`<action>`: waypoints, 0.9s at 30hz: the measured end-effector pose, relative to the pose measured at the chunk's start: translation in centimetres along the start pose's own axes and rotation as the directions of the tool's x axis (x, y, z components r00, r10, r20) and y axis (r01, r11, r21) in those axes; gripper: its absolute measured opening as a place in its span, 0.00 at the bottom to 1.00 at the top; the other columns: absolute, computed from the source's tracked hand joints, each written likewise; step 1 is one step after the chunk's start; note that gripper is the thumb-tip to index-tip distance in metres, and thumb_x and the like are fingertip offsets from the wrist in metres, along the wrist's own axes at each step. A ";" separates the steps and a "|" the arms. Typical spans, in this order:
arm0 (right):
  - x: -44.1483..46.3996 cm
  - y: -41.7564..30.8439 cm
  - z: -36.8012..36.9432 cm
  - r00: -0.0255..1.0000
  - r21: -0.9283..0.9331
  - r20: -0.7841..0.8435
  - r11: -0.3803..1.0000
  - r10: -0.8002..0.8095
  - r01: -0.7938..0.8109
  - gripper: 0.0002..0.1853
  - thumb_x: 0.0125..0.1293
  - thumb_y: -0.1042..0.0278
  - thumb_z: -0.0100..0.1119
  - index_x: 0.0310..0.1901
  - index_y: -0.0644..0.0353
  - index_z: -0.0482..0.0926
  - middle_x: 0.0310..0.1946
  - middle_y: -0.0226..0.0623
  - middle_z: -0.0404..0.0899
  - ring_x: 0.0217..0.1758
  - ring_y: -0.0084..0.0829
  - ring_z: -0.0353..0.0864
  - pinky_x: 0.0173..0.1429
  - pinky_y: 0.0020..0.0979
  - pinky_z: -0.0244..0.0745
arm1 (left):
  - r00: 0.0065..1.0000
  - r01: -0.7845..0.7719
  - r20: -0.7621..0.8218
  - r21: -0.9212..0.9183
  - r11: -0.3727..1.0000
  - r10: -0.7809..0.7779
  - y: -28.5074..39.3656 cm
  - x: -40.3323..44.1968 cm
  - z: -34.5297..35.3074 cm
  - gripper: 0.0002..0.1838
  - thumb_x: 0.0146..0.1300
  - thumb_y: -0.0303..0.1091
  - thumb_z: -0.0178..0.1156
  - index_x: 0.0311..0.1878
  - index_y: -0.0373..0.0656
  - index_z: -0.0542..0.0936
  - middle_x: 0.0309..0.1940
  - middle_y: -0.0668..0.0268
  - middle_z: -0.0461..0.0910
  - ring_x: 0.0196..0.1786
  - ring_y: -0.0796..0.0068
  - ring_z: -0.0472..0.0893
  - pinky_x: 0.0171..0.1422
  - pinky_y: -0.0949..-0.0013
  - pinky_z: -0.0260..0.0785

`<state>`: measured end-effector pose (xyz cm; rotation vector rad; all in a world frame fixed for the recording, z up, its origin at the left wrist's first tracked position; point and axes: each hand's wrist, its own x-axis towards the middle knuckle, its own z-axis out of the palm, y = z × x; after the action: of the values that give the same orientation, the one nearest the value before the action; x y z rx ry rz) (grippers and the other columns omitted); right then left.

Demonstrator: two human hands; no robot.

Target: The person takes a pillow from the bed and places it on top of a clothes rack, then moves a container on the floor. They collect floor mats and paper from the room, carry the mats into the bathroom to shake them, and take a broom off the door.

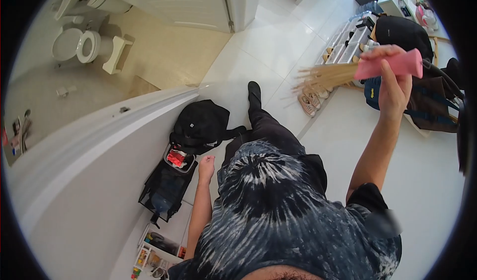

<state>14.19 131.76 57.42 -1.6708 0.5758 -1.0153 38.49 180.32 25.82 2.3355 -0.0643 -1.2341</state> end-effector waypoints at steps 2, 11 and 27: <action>0.3 -0.4 -0.1 0.999 -0.034 0.032 0.999 -0.011 0.012 0.09 0.67 0.74 0.53 0.47 0.65 0.70 0.40 0.43 0.79 0.46 0.33 0.80 0.55 0.33 0.72 | 0.999 -0.042 0.014 -0.024 0.999 0.043 0.5 -0.1 -0.6 0.13 0.65 0.39 0.57 0.41 0.39 0.80 0.21 0.69 0.77 0.21 0.80 0.73 0.27 0.71 0.63; 2.5 0.6 -1.4 1.000 -0.022 -0.015 1.000 0.011 -0.012 0.11 0.67 0.73 0.54 0.48 0.66 0.71 0.40 0.41 0.79 0.47 0.32 0.80 0.56 0.33 0.71 | 0.986 -0.159 0.051 0.061 0.985 0.156 4.1 0.4 0.2 0.16 0.65 0.41 0.57 0.42 0.36 0.81 0.34 0.55 0.84 0.39 0.64 0.83 0.46 0.65 0.71; -15.5 -9.4 -3.9 0.897 -0.238 -0.410 0.969 -0.162 0.066 0.10 0.67 0.72 0.56 0.47 0.63 0.71 0.41 0.41 0.79 0.48 0.36 0.80 0.57 0.38 0.72 | 0.921 -0.385 0.218 0.366 0.847 0.324 7.0 11.1 -3.3 0.15 0.59 0.41 0.59 0.39 0.38 0.83 0.34 0.56 0.84 0.39 0.64 0.83 0.46 0.64 0.72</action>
<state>1.79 144.96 61.33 -1.6925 0.9125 -1.4682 48.92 172.58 21.97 2.4046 -0.8435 -1.2875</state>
